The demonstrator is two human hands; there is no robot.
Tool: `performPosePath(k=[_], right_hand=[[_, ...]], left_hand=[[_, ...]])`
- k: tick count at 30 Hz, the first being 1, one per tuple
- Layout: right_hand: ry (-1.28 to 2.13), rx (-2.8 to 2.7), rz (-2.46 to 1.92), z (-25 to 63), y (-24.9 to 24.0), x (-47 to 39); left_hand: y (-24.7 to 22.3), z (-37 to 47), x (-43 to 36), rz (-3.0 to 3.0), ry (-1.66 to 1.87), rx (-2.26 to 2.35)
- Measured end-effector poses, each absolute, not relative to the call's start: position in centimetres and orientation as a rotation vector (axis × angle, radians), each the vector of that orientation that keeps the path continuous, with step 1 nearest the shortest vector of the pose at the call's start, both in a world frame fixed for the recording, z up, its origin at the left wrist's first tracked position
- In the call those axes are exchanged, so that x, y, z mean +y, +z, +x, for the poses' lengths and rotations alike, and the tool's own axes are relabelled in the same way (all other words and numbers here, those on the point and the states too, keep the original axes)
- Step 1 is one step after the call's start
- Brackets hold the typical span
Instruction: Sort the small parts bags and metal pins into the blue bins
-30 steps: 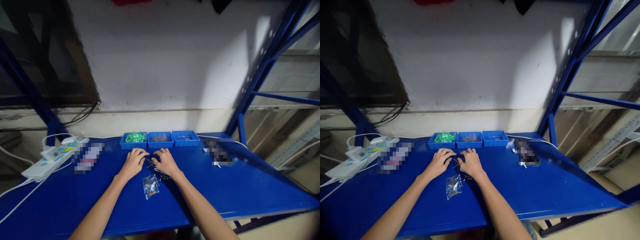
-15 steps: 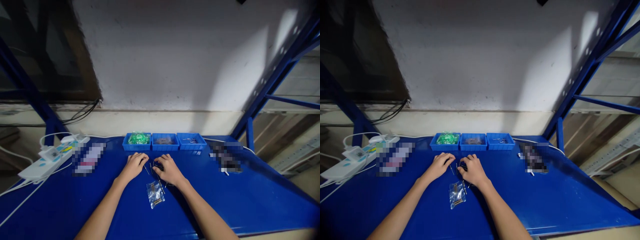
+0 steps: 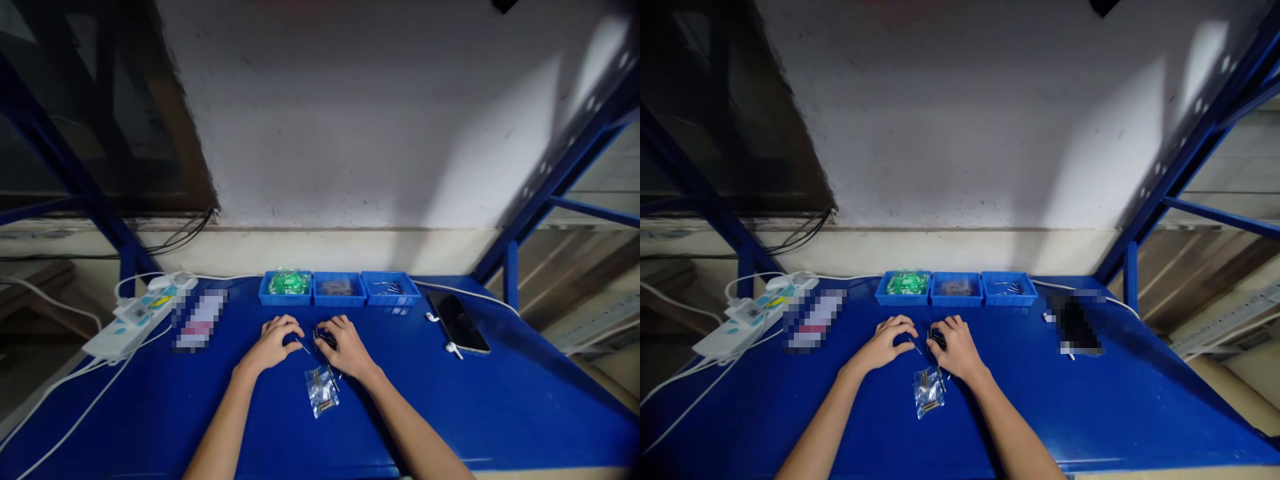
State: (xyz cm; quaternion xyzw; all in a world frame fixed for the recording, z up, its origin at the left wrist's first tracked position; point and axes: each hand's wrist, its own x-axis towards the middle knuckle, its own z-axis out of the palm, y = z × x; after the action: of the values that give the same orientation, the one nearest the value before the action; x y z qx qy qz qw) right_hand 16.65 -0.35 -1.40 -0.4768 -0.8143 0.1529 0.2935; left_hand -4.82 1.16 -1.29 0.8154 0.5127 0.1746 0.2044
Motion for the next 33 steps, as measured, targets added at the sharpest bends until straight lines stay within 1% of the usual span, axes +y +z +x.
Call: performPosePath(k=[3, 6, 9, 14, 17, 25, 30, 33], right_hand=[[0.413, -2.166, -1.26, 16.6, -1.2, -0.4], [0.424, -2.201, -1.213, 16.5, -1.0, -0.5], [0.409, -2.213, -1.186, 16.3, -1.0, -0.6], [0.333, -2.174, -1.195, 16.4, -1.1, -0.6], [0.325, -2.13, -1.207, 16.6, -1.1, -0.5], [0.328, -2.105, -1.175, 16.7, -0.9, -0.3], [0.268, -2.11, -1.136, 16.6, -0.9, -0.5], [0.195, -2.011, -1.101, 17.8, -0.1, -0.3]], left_hand=[[-1.2, -4.9, 1.2, 2.247, 0.533, 1.432], [-1.1, -4.3, 1.4, 2.135, 0.71, 1.408], [-1.0, -3.5, 1.6, 1.994, 0.873, 1.29], [-1.3, -2.7, 1.4, 1.847, 0.95, 1.262], [-1.3, -2.5, 1.2, 1.868, 1.0, 1.258], [-0.8, -1.8, 0.7, 2.024, 0.996, 1.324], [-0.8, -1.5, 0.5, 1.976, 0.972, 1.31], [-1.0, -1.5, 0.5, 2.001, 0.916, 1.303]])
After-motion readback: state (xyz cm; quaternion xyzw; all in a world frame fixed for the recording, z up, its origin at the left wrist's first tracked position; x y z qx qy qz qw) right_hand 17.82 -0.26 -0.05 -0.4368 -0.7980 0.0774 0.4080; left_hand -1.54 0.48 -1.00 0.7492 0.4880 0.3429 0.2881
